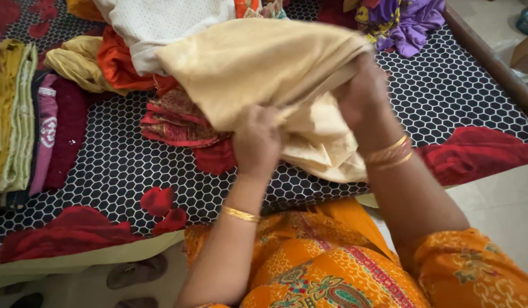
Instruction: The person folds a pink garment with gold embroidery on a patterned bedsheet, smoothing and aligning the fabric before folding it into a compact rectangle. The person then briefly handles a cream-colored garment.
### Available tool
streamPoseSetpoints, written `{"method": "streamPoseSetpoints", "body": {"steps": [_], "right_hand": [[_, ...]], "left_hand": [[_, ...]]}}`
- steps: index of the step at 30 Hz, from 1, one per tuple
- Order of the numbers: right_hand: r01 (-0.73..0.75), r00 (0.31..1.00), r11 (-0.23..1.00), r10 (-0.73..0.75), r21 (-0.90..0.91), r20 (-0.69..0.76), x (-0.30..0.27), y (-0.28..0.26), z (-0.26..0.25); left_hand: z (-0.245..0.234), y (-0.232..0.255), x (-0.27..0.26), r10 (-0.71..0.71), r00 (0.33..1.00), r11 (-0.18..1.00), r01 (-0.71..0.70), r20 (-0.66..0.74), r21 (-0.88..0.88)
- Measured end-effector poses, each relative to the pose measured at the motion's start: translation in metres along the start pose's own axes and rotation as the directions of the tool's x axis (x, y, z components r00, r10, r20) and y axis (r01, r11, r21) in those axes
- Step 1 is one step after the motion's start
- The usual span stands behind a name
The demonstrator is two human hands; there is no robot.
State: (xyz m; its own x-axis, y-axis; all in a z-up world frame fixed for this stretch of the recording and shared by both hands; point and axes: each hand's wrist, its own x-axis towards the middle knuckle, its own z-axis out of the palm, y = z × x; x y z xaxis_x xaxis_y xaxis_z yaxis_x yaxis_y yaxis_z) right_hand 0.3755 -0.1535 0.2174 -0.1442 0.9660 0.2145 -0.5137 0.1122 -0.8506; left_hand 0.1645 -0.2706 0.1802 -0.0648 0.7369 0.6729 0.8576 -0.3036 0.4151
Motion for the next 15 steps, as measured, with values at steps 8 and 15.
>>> {"method": "streamPoseSetpoints", "body": {"steps": [8,15], "right_hand": [[0.127,0.985,0.795,-0.173,0.593,0.021,0.059,-0.072,-0.085],[-0.009,0.960,0.998,0.024,0.057,-0.278,0.012,-0.005,-0.081]], "left_hand": [[-0.087,-0.146,0.027,-0.627,0.675,0.707,0.285,-0.388,-0.647],[-0.035,-0.116,0.012,-0.172,0.938,0.981,0.191,-0.302,0.035]]}}
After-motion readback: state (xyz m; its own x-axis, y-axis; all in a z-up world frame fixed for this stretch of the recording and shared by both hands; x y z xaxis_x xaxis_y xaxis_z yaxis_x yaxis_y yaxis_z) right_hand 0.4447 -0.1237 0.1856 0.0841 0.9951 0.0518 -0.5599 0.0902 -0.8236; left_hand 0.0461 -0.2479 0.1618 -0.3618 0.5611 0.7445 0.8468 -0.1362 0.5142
